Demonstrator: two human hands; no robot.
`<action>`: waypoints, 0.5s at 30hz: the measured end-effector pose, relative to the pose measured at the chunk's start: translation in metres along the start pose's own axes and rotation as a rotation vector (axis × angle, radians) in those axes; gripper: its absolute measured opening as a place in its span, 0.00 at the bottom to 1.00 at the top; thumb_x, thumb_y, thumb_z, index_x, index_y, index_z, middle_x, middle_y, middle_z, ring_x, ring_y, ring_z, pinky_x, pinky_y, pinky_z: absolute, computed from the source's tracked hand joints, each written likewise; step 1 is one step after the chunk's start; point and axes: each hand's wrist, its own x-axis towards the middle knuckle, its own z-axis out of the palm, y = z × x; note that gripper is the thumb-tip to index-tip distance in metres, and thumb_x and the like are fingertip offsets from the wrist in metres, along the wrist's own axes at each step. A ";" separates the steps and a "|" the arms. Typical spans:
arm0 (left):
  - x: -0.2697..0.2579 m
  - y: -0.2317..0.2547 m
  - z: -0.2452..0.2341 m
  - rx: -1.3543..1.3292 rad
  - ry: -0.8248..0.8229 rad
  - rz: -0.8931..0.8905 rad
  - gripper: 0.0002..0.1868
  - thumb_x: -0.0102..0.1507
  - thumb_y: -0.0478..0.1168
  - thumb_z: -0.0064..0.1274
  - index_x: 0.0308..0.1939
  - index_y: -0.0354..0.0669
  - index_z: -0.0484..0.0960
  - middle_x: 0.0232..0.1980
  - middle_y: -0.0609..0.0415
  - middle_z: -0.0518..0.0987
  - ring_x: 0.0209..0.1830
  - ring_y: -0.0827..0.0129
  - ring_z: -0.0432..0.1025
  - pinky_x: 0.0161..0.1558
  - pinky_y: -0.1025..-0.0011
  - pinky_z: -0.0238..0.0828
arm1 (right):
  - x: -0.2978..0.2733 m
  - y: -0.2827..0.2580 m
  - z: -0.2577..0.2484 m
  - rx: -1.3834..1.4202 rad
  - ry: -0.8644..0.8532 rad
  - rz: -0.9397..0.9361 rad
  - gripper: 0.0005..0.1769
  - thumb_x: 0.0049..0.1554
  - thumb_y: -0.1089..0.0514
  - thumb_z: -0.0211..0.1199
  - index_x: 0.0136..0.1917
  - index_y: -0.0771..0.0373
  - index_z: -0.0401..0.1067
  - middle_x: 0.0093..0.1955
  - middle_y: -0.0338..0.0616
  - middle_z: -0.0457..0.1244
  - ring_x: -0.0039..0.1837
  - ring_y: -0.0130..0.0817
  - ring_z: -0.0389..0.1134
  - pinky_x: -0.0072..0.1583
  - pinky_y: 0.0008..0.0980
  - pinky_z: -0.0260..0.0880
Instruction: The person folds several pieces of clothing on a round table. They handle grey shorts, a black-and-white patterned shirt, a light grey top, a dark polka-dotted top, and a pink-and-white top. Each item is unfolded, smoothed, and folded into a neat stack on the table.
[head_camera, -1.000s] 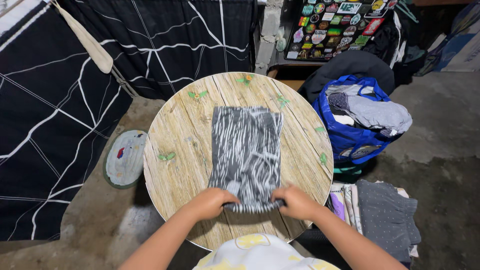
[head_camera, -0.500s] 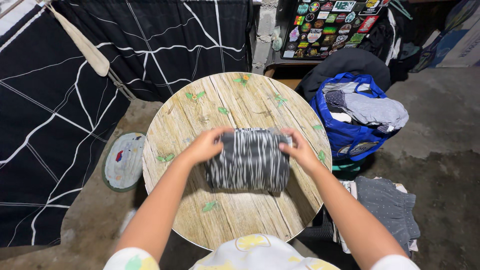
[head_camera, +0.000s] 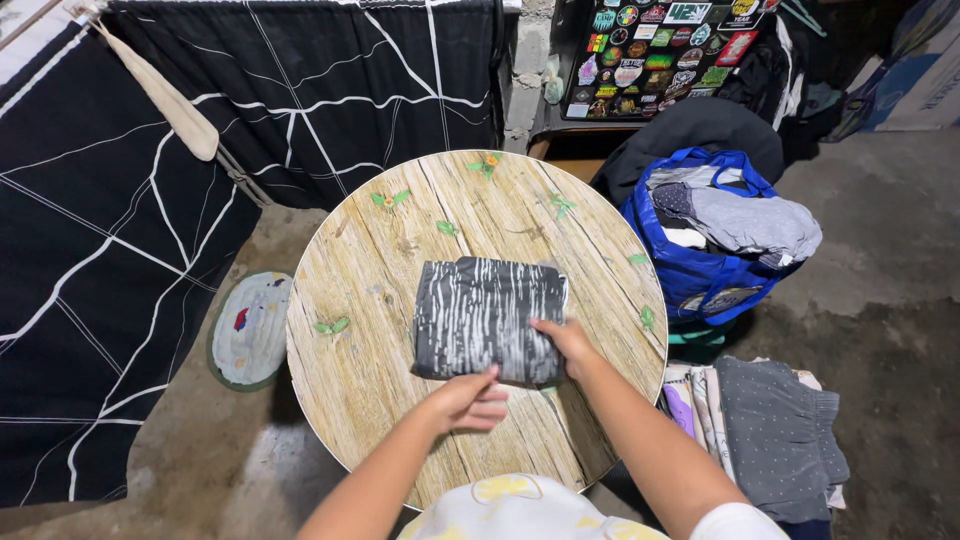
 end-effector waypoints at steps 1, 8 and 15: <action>0.005 -0.005 0.004 -0.122 0.041 0.022 0.30 0.65 0.58 0.51 0.61 0.39 0.73 0.54 0.54 0.81 0.49 0.64 0.80 0.45 0.63 0.81 | -0.002 -0.001 0.005 0.049 -0.053 0.080 0.27 0.51 0.58 0.68 0.59 0.75 0.71 0.50 0.57 0.72 0.47 0.48 0.76 0.54 0.54 0.76; 0.030 -0.014 0.035 -0.714 -0.028 0.304 0.22 0.59 0.40 0.63 0.57 0.43 0.79 0.55 0.52 0.81 0.54 0.62 0.75 0.56 0.62 0.75 | -0.012 0.029 -0.009 0.426 -0.239 0.193 0.20 0.52 0.63 0.61 0.58 0.70 0.71 0.54 0.56 0.71 0.54 0.50 0.74 0.62 0.53 0.74; 0.033 -0.014 0.086 -0.464 -0.257 0.096 0.18 0.62 0.40 0.63 0.54 0.42 0.79 0.48 0.55 0.83 0.44 0.70 0.78 0.49 0.69 0.78 | -0.058 0.055 -0.080 0.764 -0.294 0.061 0.25 0.53 0.60 0.58 0.62 0.74 0.68 0.56 0.61 0.69 0.55 0.54 0.73 0.62 0.54 0.73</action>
